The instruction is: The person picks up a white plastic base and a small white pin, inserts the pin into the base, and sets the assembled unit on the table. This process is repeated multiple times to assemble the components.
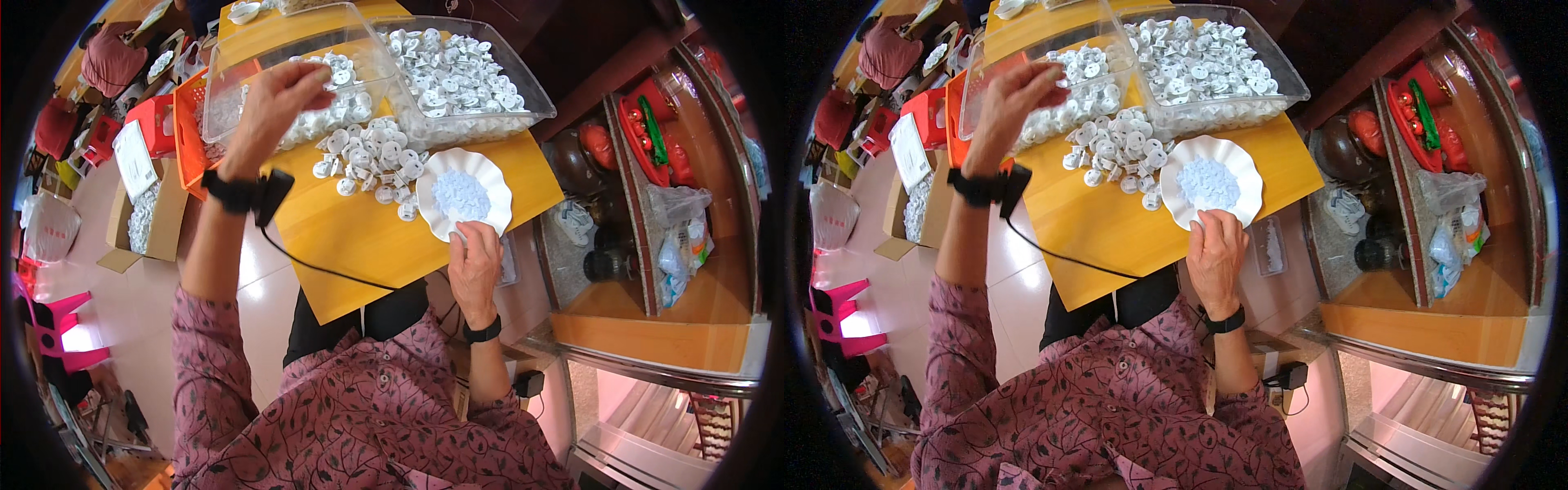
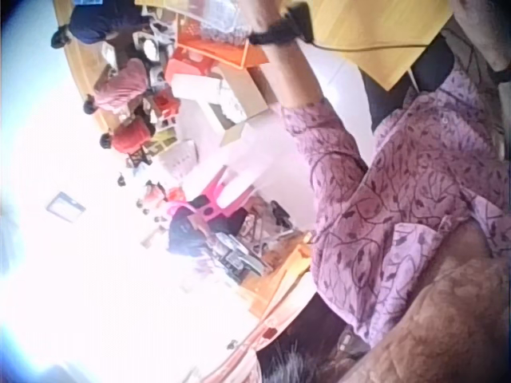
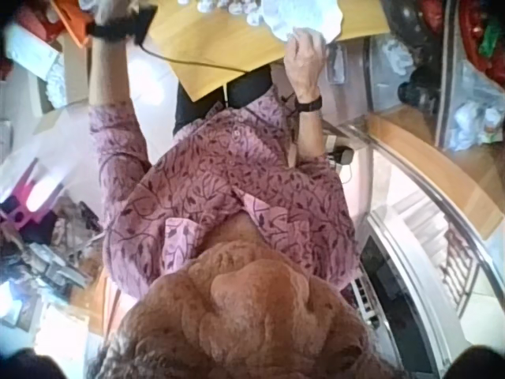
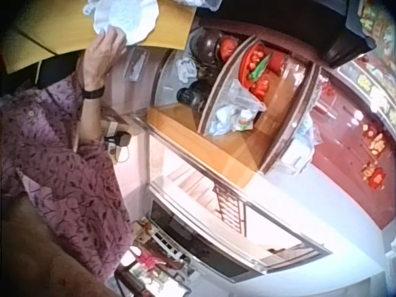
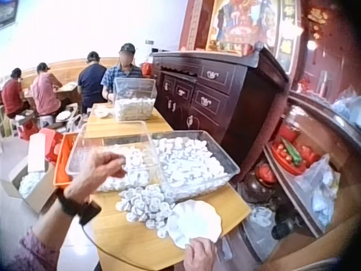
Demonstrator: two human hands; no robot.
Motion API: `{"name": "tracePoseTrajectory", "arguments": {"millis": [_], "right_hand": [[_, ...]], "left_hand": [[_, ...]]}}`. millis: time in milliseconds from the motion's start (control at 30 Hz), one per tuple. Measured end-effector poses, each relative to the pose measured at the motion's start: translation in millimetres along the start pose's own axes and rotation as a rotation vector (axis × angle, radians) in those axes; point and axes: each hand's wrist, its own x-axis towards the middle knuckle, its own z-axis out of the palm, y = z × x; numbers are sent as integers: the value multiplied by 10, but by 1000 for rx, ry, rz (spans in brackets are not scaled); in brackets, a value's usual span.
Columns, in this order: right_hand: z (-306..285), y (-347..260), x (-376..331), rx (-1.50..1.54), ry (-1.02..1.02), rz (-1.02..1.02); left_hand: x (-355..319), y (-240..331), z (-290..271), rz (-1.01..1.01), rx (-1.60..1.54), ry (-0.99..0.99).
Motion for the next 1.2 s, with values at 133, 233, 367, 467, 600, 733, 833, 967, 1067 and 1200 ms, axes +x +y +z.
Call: {"name": "tracePoseTrajectory", "arguments": {"millis": [133, 233, 367, 467, 600, 733, 833, 967, 1067, 1200], "right_hand": [[85, -1, 53, -188, -141, -51], [133, -6, 52, -257, -175, -96], [181, 47, 23, -252, -189, -103], [194, 41, 2, -211, -160, -103], [193, 32, -29, -146, -110, -71], [204, 79, -67, -102, -53, -93], [204, 55, -85, -70, -23, -115], [153, -128, -145, -43, 21, -96], [192, -196, -274, 119, 28, -28], [197, -289, -357, 400, -69, 200]], "left_hand": [[-721, -68, 253, -129, -41, -34], [-1229, -309, 430, -243, -164, -50], [-1714, -531, 706, -441, -257, -35], [-1914, -600, 867, -497, -288, -37], [-2009, -672, 1034, -454, -195, -35], [-1968, -641, 1094, -502, -207, -34], [-1955, -656, 1126, -476, -195, -27], [-1952, -687, 1182, -465, -172, -36], [-1940, -682, 1211, -468, -186, -27], [-1946, -700, 1205, -495, -197, -14]]}}
